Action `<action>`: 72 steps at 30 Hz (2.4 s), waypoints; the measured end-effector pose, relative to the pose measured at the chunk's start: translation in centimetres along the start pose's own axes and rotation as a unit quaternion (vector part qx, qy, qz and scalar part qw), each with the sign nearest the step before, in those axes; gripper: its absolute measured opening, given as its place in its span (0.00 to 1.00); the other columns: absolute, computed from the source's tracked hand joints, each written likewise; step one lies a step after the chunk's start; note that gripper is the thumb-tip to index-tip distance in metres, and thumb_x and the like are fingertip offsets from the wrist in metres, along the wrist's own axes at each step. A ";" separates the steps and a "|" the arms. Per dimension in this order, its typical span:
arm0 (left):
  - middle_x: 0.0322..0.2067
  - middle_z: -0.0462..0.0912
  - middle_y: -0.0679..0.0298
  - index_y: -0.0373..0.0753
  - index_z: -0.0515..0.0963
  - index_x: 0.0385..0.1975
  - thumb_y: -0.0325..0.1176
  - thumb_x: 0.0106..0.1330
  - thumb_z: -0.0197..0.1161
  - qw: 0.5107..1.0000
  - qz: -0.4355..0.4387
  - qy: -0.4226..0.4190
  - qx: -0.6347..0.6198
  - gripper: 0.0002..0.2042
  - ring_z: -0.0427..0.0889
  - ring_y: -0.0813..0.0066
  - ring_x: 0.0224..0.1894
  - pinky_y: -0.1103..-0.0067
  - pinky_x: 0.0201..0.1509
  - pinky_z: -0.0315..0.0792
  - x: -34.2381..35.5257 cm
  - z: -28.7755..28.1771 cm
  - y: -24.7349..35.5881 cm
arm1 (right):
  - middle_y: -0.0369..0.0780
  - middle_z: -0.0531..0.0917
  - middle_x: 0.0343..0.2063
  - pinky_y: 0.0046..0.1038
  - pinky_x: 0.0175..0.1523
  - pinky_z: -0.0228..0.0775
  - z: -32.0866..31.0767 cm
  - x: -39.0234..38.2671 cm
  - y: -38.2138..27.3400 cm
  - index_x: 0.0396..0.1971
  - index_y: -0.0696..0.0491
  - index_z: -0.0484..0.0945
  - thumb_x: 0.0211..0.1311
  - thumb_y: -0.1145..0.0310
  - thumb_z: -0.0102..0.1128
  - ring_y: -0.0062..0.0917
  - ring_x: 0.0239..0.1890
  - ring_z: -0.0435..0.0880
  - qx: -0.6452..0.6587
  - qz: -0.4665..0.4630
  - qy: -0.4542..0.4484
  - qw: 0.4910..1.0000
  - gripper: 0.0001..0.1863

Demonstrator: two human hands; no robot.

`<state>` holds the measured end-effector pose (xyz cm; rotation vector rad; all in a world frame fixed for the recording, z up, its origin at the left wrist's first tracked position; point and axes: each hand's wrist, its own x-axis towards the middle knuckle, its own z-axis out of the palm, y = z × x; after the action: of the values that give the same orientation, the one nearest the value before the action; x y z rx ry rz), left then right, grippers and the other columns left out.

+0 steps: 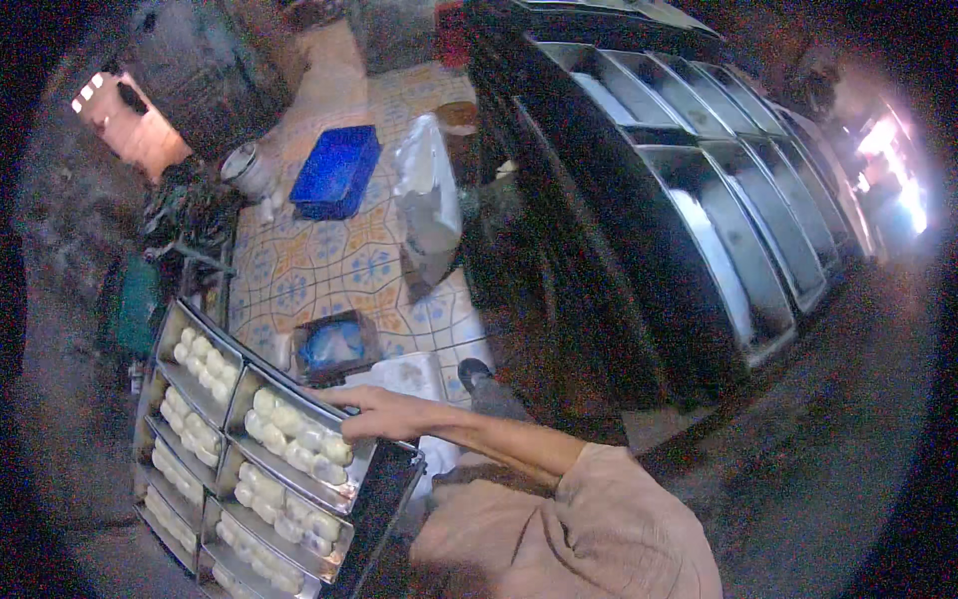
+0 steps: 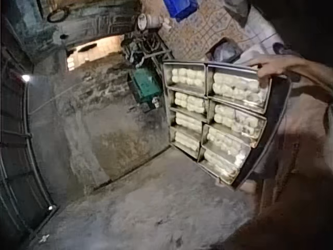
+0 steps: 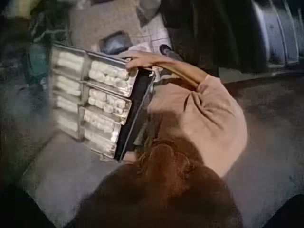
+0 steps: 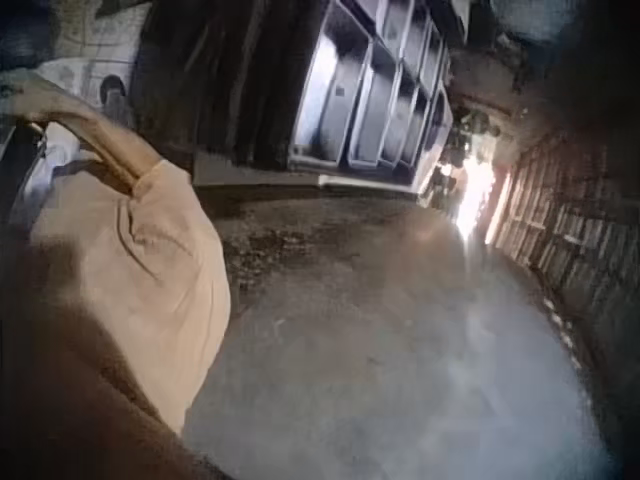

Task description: The person shapes dough pieces by hand, adding filling and pinching them closed into rolls. They place the filled dough portions into metal baking pans, carry the stack of pans across the room, set them down, and return to fill and shape more dough pieces.

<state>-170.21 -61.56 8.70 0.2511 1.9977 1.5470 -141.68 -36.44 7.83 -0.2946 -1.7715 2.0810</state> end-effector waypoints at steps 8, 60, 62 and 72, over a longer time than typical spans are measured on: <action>0.45 0.80 0.55 0.29 0.71 0.54 0.45 0.67 0.51 0.996 -0.028 0.078 0.022 0.25 0.83 0.64 0.41 0.72 0.47 0.78 5.8 3.9 1.9 | 0.41 0.76 0.56 0.26 0.52 0.69 -8.8 12.2 3.8 0.72 0.50 0.57 0.55 0.58 0.56 0.22 0.46 0.75 0.069 0.043 -0.134 0.988 0.42; 0.53 0.79 0.56 0.33 0.67 0.64 0.39 0.73 0.56 0.920 0.030 -0.349 0.176 0.24 0.76 0.69 0.52 0.74 0.53 0.70 104.9 123.7 33.2 | 0.37 0.82 0.42 0.27 0.52 0.71 -128.8 60.6 5.3 0.57 0.56 0.74 0.67 0.52 0.60 0.23 0.44 0.80 0.006 0.379 0.549 0.745 0.27; 0.57 0.76 0.53 0.29 0.66 0.64 0.37 0.73 0.57 0.944 0.008 -0.321 0.077 0.24 0.75 0.68 0.55 0.74 0.58 0.69 108.4 130.0 28.5 | 0.40 0.80 0.49 0.30 0.58 0.67 -135.9 61.2 10.0 0.59 0.59 0.72 0.69 0.51 0.56 0.28 0.51 0.76 -0.245 0.416 0.591 0.647 0.29; 0.56 0.76 0.60 0.30 0.68 0.62 0.34 0.73 0.55 0.939 -0.040 -0.307 0.150 0.21 0.73 0.74 0.55 0.77 0.61 0.66 121.7 159.0 17.4 | 0.41 0.82 0.39 0.30 0.50 0.71 -169.6 64.3 26.3 0.55 0.60 0.76 0.71 0.54 0.52 0.24 0.43 0.77 -0.120 0.403 0.518 0.744 0.25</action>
<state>-183.53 133.11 -39.35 0.6752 1.6921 0.9431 -135.46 139.69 -42.42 -2.1179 -1.1883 1.4307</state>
